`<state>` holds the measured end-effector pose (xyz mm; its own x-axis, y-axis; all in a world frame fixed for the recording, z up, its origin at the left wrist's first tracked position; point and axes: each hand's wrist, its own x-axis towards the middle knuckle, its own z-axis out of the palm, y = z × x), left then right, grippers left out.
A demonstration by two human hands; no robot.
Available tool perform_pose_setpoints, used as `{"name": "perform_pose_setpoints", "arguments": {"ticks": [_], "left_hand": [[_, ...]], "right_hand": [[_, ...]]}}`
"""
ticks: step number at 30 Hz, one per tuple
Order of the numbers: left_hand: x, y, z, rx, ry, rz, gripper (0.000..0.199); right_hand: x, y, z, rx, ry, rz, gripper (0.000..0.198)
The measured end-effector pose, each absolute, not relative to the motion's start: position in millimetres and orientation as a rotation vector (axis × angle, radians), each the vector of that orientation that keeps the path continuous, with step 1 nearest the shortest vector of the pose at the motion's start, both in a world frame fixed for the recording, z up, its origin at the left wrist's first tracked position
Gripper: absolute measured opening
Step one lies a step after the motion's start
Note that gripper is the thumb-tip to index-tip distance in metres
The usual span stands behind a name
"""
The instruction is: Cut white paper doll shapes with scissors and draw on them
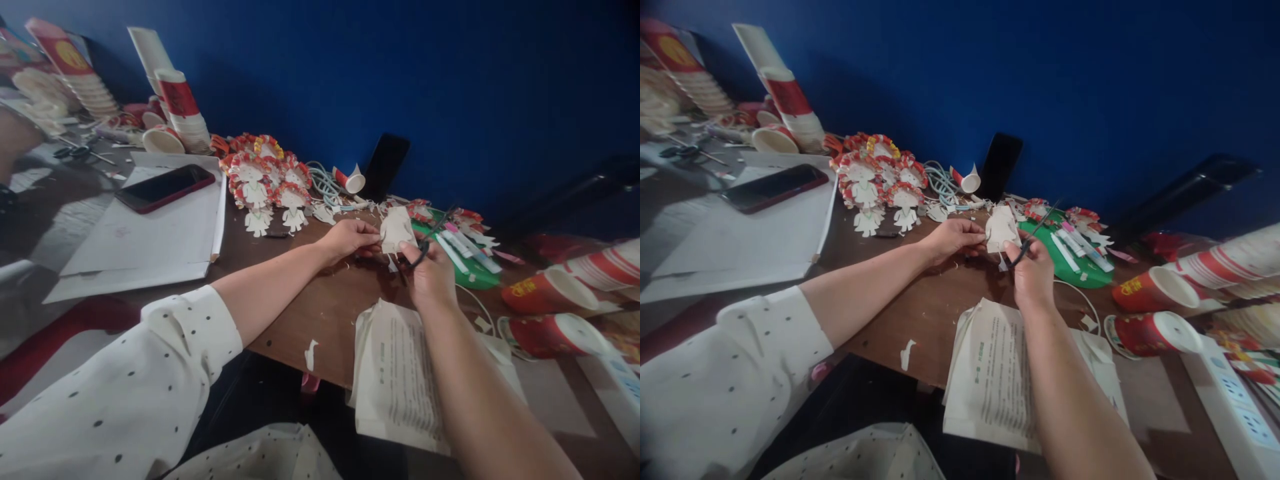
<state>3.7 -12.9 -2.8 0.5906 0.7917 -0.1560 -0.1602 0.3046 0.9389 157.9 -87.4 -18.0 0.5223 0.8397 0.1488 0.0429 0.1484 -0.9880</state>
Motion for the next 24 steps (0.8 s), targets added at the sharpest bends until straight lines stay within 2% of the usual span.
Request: {"name": "perform_pose_setpoints", "arguments": {"ticks": [6, 13, 24], "left_hand": [[1.4, -13.8, -1.8, 1.084, 0.699, 0.687, 0.012], [1.0, -13.1, -6.7, 1.184, 0.626, 0.506, 0.011], [4.5, -15.0, -4.2, 1.056, 0.684, 0.69, 0.017]], "right_hand": [[157.4, -88.0, -17.1, -1.316, -0.872, 0.673, 0.038], [160.4, -87.4, -21.6, -1.331, -0.9, 0.631, 0.041], [159.6, -88.9, -20.4, -1.377, -0.959, 0.619, 0.037]]}}
